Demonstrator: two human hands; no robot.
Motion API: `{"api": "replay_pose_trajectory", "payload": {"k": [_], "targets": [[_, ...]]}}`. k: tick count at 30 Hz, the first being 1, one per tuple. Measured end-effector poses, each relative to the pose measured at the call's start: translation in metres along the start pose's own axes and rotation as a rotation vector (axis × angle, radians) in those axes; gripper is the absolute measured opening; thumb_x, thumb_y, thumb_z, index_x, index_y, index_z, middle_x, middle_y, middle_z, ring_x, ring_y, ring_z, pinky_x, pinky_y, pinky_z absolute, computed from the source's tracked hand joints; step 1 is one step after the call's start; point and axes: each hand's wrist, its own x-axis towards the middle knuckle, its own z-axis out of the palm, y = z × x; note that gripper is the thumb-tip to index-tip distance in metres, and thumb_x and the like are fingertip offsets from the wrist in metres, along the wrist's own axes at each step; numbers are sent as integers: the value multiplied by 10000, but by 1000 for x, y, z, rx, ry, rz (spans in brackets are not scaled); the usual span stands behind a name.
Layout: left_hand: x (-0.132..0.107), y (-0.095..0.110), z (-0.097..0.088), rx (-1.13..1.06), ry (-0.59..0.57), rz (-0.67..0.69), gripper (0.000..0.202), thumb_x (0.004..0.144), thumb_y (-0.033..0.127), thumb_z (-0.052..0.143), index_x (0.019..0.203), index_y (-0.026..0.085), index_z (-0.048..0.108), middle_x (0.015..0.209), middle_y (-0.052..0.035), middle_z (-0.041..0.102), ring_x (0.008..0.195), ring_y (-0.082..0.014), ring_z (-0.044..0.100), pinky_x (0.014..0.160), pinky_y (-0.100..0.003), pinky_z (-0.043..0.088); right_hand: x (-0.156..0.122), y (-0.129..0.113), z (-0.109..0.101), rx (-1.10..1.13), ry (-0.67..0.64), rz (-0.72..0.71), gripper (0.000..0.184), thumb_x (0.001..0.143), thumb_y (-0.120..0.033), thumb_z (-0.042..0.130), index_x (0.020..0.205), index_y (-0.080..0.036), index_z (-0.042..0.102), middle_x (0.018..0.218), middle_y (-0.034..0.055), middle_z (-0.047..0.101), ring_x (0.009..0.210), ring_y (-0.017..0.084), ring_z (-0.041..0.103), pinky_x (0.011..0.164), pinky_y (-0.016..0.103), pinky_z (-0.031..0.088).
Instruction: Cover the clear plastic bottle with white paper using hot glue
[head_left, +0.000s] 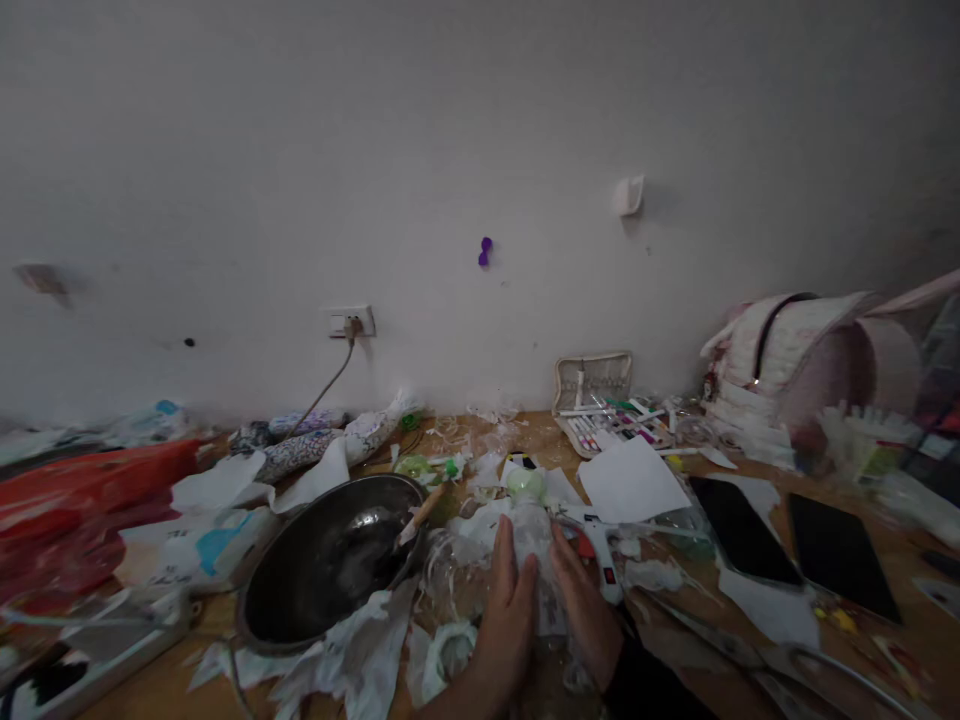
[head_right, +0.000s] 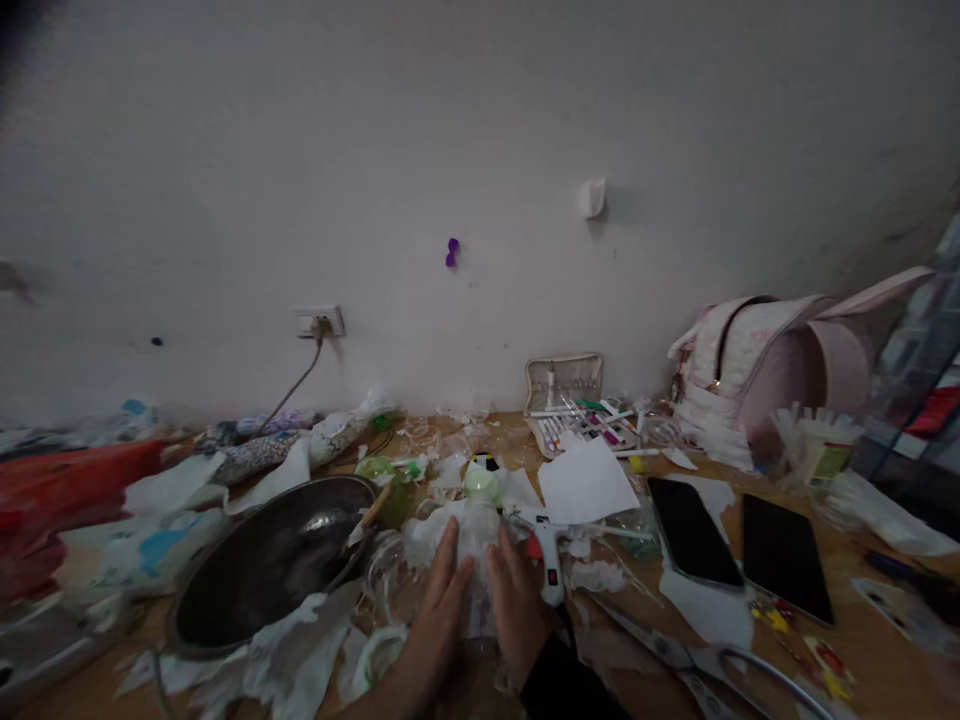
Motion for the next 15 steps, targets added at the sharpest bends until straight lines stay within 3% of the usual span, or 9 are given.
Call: {"api": "replay_pose_trajectory", "payload": {"k": [6, 11, 13, 15], "targets": [[1, 9, -4, -435, 74, -79, 622, 840, 372, 463, 1389, 156, 265, 1522, -91, 249, 1359, -204, 302, 1106, -332, 283, -13, -18, -10, 22, -47, -145, 857, 753, -778, 309, 1374, -197, 409, 1461, 62, 341, 1370, 206, 224, 1136, 388, 190], [-3, 16, -6, -661, -108, -117, 688, 819, 373, 524, 1410, 207, 214, 1452, -104, 398, 1266, -253, 454, 1025, -386, 403, -17, -12, -13, 11, -126, -268, 637, 866, -628, 330, 1397, -278, 345, 1501, -15, 245, 1390, 179, 143, 1150, 402, 116], [-4, 18, -8, -706, -201, -109, 744, 807, 384, 538, 1425, 273, 138, 1438, -80, 424, 1240, -259, 485, 990, -401, 435, -17, -12, -12, 8, -110, -322, 606, 876, -613, 327, 1388, -291, 359, 1495, -14, 262, 1387, 190, 163, 1147, 437, 98], [-4, 19, -9, -715, -218, -135, 827, 779, 382, 563, 1424, 327, 50, 1445, -60, 414, 1227, -259, 498, 956, -398, 462, -18, -15, -11, -10, -85, -353, 606, 871, -622, 323, 1371, -288, 394, 1479, -2, 303, 1378, 199, 201, 1143, 458, 94]]}}
